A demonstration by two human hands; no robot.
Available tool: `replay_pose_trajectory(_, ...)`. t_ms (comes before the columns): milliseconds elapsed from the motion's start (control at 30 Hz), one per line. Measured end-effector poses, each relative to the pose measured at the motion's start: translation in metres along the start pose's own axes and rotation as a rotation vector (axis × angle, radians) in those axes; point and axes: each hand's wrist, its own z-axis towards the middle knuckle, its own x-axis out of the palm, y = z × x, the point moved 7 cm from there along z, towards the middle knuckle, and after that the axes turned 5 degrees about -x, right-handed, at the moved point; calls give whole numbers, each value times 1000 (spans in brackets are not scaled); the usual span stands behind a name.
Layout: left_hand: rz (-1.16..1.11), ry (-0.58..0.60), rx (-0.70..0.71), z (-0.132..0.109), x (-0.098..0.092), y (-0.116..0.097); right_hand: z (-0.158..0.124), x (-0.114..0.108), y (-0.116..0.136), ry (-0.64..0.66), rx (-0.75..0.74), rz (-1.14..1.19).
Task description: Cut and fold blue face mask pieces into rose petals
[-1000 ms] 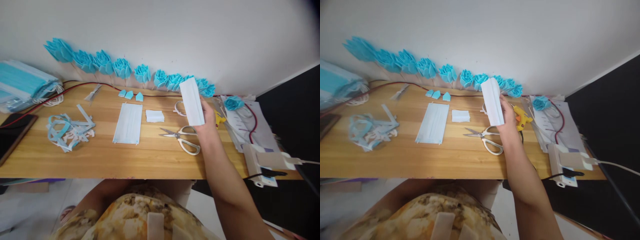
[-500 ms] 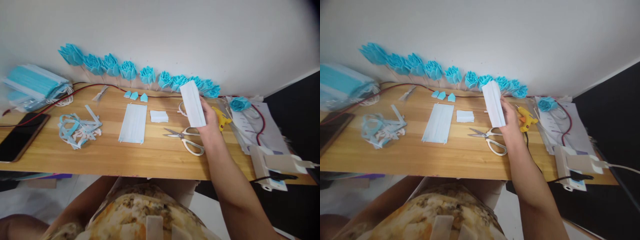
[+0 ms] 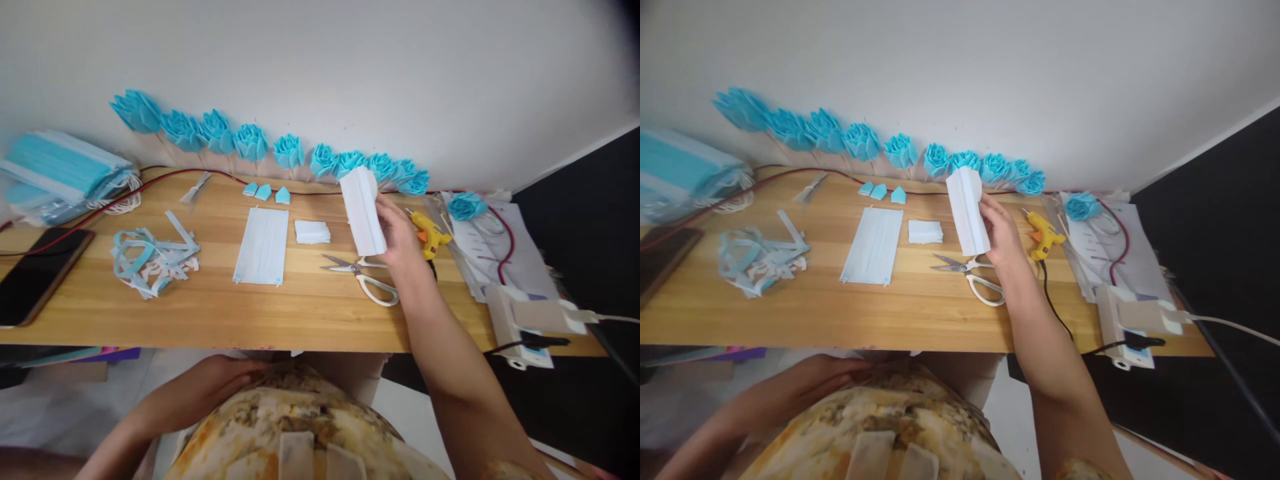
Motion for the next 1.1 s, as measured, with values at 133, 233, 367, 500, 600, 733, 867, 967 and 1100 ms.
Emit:
replay_pose_trajectory(133, -154, 3, 11, -18, -34, -16, -11, 15, 4, 71, 17, 0)
replay_pose_trajectory(233, -307, 27, 126, -1, -61, -44, -20, 26, 5, 161, 52, -7)
replay_pose_trajectory(367, -56, -273, 122, 47, -110, -57, -23, 28, 9, 177, 34, 5)
replay_pose_trajectory(500, 448, -496, 65, 85, -133, -48, -17, 21, 11, 132, -3, 3)
replay_pose_trajectory(600, 595, -377, 96, 99, -122, -40, -14, 18, 10, 98, -13, 15)
replay_pose_trajectory(733, 572, -316, 85, 97, -112, -35, -13, 16, 6, 76, 5, 27)
replay_pose_trajectory(867, 536, -278, 29, 101, -107, -32, -12, 16, 3, 94, -18, 11)
replay_pose_trajectory(967, 512, -260, 49, 105, -103, -31, -12, 16, 2, 132, -30, -22)
replay_pose_trajectory(1100, 491, -288, 55, 107, -101, -31, -11, 15, 1, 165, -28, -77)
